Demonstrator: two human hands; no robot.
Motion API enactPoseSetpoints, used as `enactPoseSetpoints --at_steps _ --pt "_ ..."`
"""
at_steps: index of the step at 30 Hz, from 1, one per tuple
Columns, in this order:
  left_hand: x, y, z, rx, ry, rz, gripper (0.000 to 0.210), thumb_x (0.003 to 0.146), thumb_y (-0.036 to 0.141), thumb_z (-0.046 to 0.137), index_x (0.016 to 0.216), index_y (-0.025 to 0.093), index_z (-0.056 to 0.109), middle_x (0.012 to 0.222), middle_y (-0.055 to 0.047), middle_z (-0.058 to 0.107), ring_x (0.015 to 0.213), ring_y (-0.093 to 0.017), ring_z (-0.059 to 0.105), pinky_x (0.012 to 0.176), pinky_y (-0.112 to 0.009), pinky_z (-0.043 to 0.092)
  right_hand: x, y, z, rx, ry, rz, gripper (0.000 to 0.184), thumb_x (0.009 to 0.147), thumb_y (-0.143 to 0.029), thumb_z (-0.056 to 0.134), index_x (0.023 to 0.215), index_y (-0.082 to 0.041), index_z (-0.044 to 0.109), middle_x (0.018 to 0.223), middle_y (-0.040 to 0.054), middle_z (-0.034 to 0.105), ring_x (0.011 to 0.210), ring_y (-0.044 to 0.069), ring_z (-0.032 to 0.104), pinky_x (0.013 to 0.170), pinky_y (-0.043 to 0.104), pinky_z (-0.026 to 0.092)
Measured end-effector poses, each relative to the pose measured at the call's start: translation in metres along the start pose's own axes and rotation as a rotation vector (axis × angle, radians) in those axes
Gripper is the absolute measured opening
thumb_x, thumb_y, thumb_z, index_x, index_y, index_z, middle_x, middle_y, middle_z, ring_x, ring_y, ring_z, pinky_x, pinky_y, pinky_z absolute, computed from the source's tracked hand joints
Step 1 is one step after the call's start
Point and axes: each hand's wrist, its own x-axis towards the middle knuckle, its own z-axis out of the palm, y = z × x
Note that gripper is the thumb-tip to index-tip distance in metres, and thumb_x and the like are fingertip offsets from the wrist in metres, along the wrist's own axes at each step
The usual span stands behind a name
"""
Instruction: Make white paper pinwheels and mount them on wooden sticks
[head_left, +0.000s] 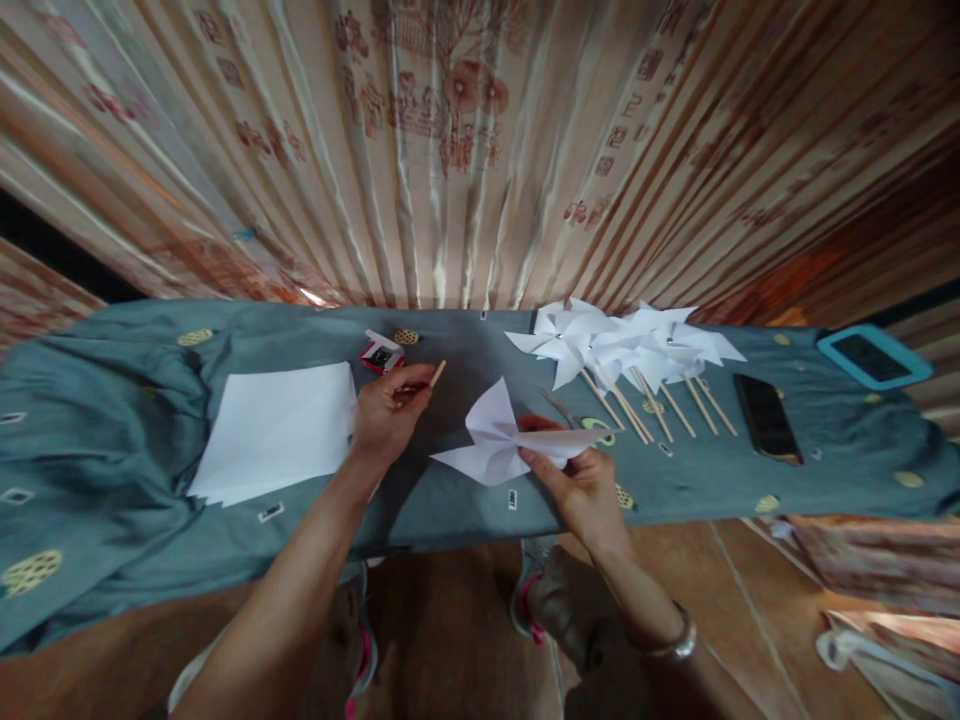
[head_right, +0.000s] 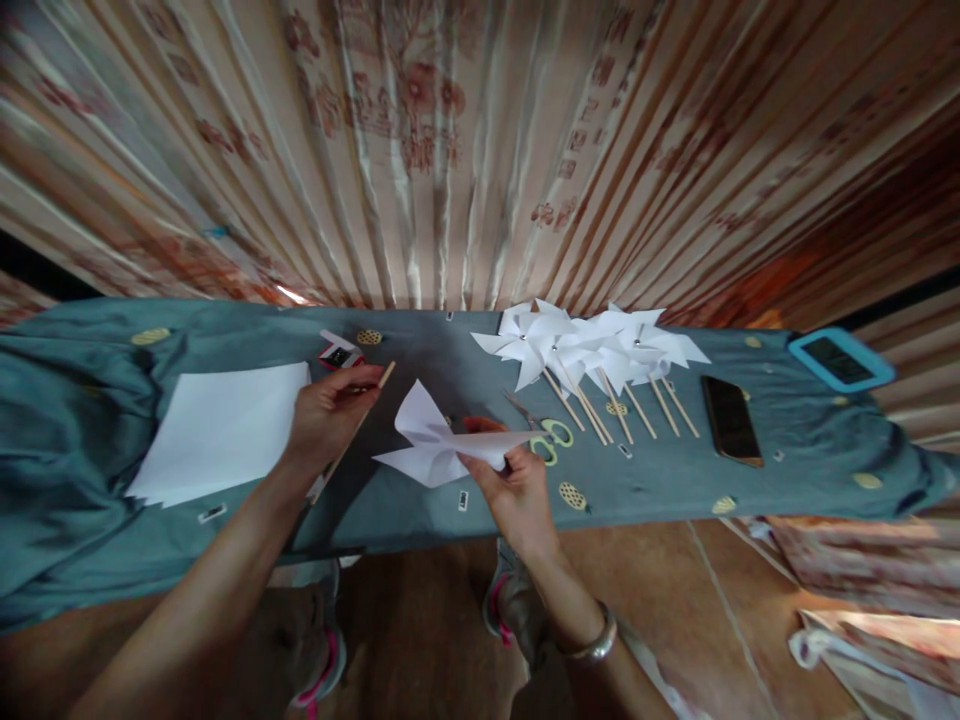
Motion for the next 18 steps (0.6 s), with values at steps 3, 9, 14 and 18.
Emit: enactPoseSetpoints --at_steps 3,9,14,18 --pt "-0.001 0.009 0.004 -0.239 0.068 -0.085 0.022 0.064 0.024 0.076 0.086 0.018 0.076 0.082 -0.001 0.074 0.071 -0.015 0.067 0.071 -0.029 0.055 -0.002 -0.002 0.000 -0.005 0.006 -0.021 0.023 0.071 -0.035 0.076 0.089 -0.021 0.077 0.105 0.0067 0.076 0.093 0.025 0.070 0.083 0.038 0.056" --pt "0.000 0.026 -0.011 -0.496 0.139 -0.170 0.021 0.058 0.017 0.078 0.079 0.019 0.076 0.079 0.000 0.073 0.061 -0.007 0.060 0.055 -0.018 0.045 -0.005 -0.004 -0.005 -0.015 0.028 -0.021 0.029 0.070 -0.041 0.078 0.091 -0.021 0.077 0.099 0.0064 0.077 0.090 0.025 0.070 0.084 0.040 0.056" --pt "-0.009 0.053 -0.022 -0.570 0.134 -0.096 0.019 0.059 0.015 0.081 0.076 0.020 0.076 0.070 0.002 0.070 0.058 -0.005 0.057 0.048 -0.015 0.039 -0.009 -0.008 -0.011 -0.049 0.037 -0.109 0.022 0.074 -0.038 0.076 0.089 -0.022 0.076 0.105 0.0070 0.075 0.096 0.026 0.069 0.087 0.043 0.055" --pt "-0.038 0.059 -0.009 -0.537 -0.036 -0.312 0.022 0.057 0.019 0.085 0.078 0.019 0.076 0.071 0.000 0.072 0.057 -0.008 0.060 0.051 -0.019 0.047 -0.026 -0.020 -0.010 -0.108 -0.013 -0.370 0.016 0.081 -0.033 0.069 0.093 -0.022 0.072 0.113 0.0095 0.071 0.107 0.027 0.065 0.093 0.045 0.053"
